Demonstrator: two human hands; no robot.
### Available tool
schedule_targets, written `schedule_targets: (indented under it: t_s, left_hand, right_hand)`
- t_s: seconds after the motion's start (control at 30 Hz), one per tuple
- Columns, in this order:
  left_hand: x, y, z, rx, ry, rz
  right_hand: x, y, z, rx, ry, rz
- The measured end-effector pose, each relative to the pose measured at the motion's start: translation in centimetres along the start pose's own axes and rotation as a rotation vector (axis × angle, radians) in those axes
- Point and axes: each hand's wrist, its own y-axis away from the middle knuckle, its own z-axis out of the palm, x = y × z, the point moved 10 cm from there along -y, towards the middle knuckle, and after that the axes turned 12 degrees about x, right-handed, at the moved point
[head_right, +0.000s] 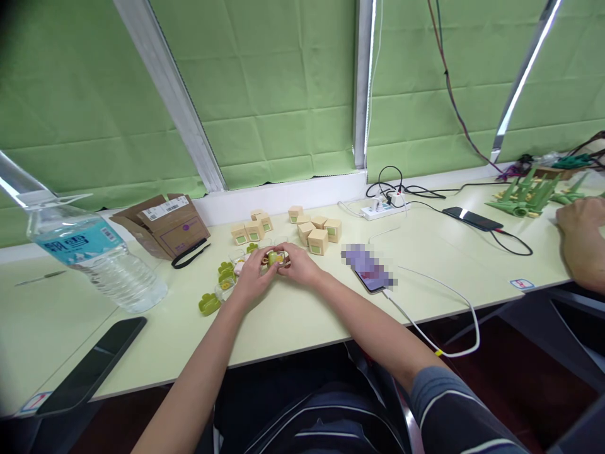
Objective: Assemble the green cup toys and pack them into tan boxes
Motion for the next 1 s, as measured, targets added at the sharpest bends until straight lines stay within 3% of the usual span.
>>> schedule_targets:
  t_s: [0.2, 0.5, 0.73, 1.0]
  left_hand:
    - [0.4, 0.0, -0.5, 0.047, 0.027, 0.000]
    - [-0.3, 0.1, -0.5, 0.054, 0.029, -0.019]
    - [0.2, 0.1, -0.3, 0.019, 0.045, -0.008]
    - [0.0, 0.2, 0.4, -0.027, 0.058, -0.016]
  right_hand:
    - [-1.3, 0.1, 0.2, -0.041, 0.100, -0.078]
    - [-1.1, 0.4, 0.5, -0.122, 0.136, 0.001]
    - [-1.7, 0.4, 0.9, -0.132, 0.081, -0.019]
    - [-1.2, 0.3, 0.4, -0.097, 0.165, -0.004]
